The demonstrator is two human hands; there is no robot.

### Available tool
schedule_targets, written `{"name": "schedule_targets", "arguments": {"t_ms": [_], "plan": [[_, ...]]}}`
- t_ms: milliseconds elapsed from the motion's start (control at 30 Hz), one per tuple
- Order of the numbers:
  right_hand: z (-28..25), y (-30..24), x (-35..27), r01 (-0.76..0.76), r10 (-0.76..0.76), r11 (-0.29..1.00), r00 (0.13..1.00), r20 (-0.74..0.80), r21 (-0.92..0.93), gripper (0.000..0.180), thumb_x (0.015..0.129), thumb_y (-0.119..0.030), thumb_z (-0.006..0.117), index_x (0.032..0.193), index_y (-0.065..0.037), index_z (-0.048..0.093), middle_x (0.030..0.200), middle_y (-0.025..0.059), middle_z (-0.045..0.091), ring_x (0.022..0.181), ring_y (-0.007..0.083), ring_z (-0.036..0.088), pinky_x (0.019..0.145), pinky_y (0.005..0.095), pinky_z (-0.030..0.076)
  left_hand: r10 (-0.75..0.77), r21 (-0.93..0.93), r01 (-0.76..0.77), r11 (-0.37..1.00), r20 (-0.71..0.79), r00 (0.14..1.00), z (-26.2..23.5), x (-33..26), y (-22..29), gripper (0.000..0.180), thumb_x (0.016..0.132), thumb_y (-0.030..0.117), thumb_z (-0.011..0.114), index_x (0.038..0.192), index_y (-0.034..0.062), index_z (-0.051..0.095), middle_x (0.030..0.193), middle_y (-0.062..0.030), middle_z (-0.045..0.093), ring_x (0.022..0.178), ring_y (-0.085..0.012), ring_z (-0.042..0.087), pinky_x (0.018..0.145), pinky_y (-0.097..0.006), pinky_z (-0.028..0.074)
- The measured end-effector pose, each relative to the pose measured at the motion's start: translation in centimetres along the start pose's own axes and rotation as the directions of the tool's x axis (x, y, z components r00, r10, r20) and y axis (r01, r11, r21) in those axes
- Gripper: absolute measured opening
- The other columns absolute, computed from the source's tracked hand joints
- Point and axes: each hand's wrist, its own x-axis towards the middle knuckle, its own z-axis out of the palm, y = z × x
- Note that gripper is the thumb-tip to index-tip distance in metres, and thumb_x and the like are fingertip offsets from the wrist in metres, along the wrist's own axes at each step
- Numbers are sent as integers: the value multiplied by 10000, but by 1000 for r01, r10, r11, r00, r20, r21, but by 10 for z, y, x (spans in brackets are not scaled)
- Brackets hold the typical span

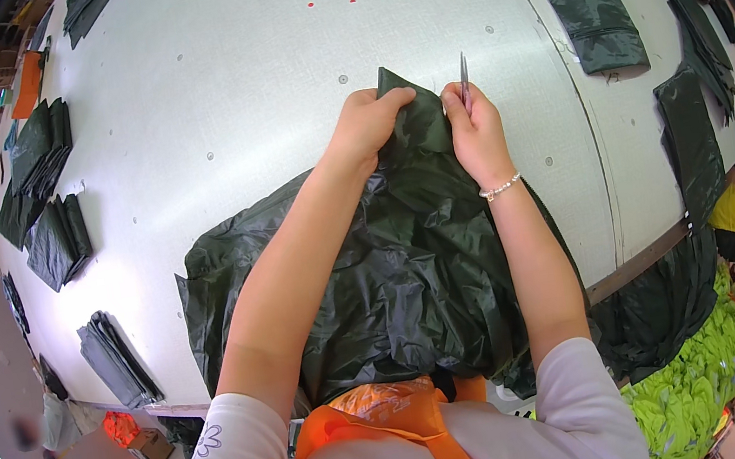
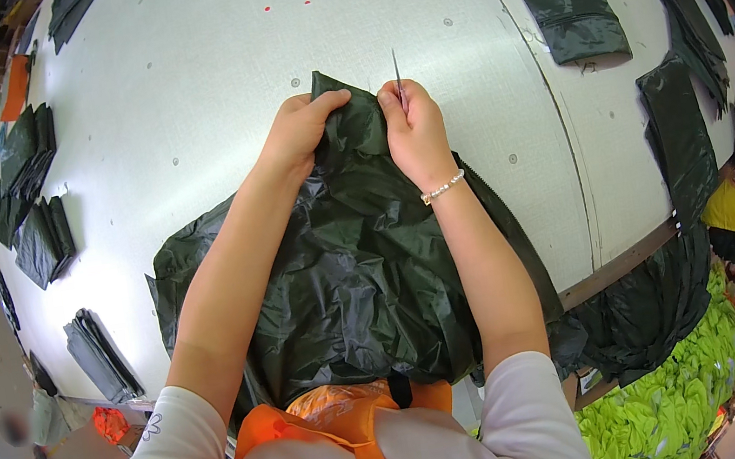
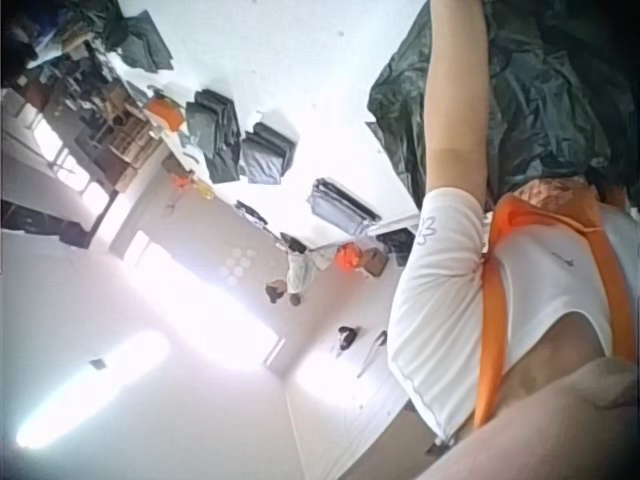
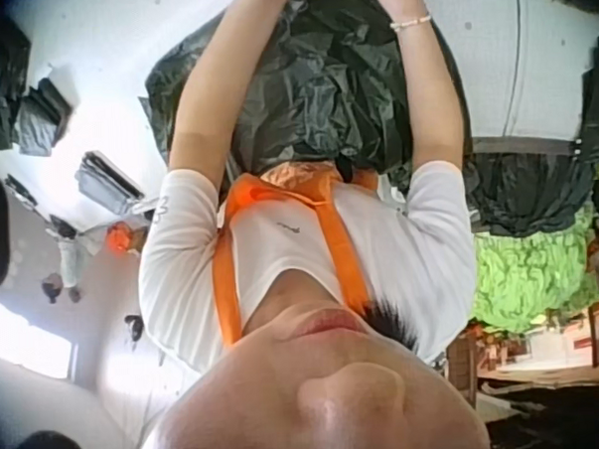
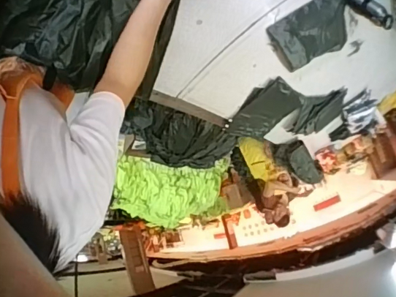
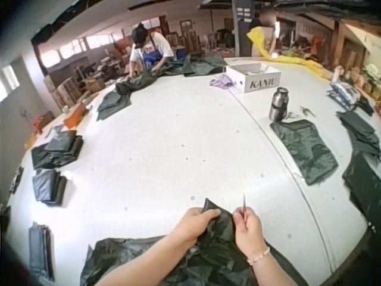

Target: The person folds a dark green jacket on a white table. They smooth the fabric, fold the sleeves inward, fold the jacket in half, then roll it tightly and place it into a small matching pouch. The process is repeated with a second jacket.

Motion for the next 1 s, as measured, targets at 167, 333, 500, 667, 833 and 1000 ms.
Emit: {"name": "schedule_targets", "arguments": {"t_ms": [167, 333, 500, 667, 833, 1000], "plan": [[-6, -3, -1, 36, -34, 993, 999, -18, 108, 131, 861, -126, 641, 890, 1, 631, 688, -30, 474, 582, 41, 403, 527, 207, 345, 38, -62, -40, 997, -36, 999, -2, 1, -1, 254, 825, 177, 615, 804, -76, 620, 718, -102, 637, 608, -162, 600, 547, -286, 472], [2, -14, -1, 332, -368, 910, 923, -114, -248, 103, 785, -29, 695, 812, 39, 623, 751, 32, 539, 592, 84, 457, 556, 220, 396, 58, 95, -55, 994, -26, 998, 0, -5, 4, 243, 866, 159, 596, 857, -81, 633, 787, -107, 666, 655, -153, 630, 585, -263, 502], [9, -8, -1, -69, 75, 988, 997, -35, 138, 120, 892, -129, 602, 887, -10, 586, 708, -30, 493, 583, 51, 414, 523, 216, 355, 43, -35, -42, 998, 7, 999, 0, -5, 2, 238, 870, 153, 589, 869, -81, 629, 810, -112, 669, 678, -161, 636, 608, -271, 509], [-14, -13, 0, -83, 118, 956, 987, -107, 282, 249, 941, -271, 552, 950, -23, 570, 768, -40, 503, 643, 44, 410, 582, 207, 372, -42, -221, 53, 974, 51, 998, -6, -7, 5, 215, 884, 137, 567, 911, -68, 625, 855, -122, 673, 731, -196, 654, 673, -301, 538], [-27, -12, -21, 110, -112, 993, 993, -42, -45, 223, 934, -225, 568, 969, -7, 542, 835, 35, 586, 729, 107, 527, 669, 245, 441, -116, -307, 149, 940, 124, 985, -8, -13, 16, 202, 898, 124, 546, 945, -59, 619, 892, -131, 670, 768, -208, 659, 708, -324, 551], [-23, -12, -30, 175, -177, 972, 984, 5, -159, 191, 908, -180, 606, 970, -12, 541, 851, 79, 608, 749, 167, 588, 678, 282, 475, -111, -282, 141, 949, 119, 987, -6, -15, 18, 207, 894, 120, 551, 946, -71, 612, 894, -136, 667, 764, -206, 659, 700, -322, 553]]}}
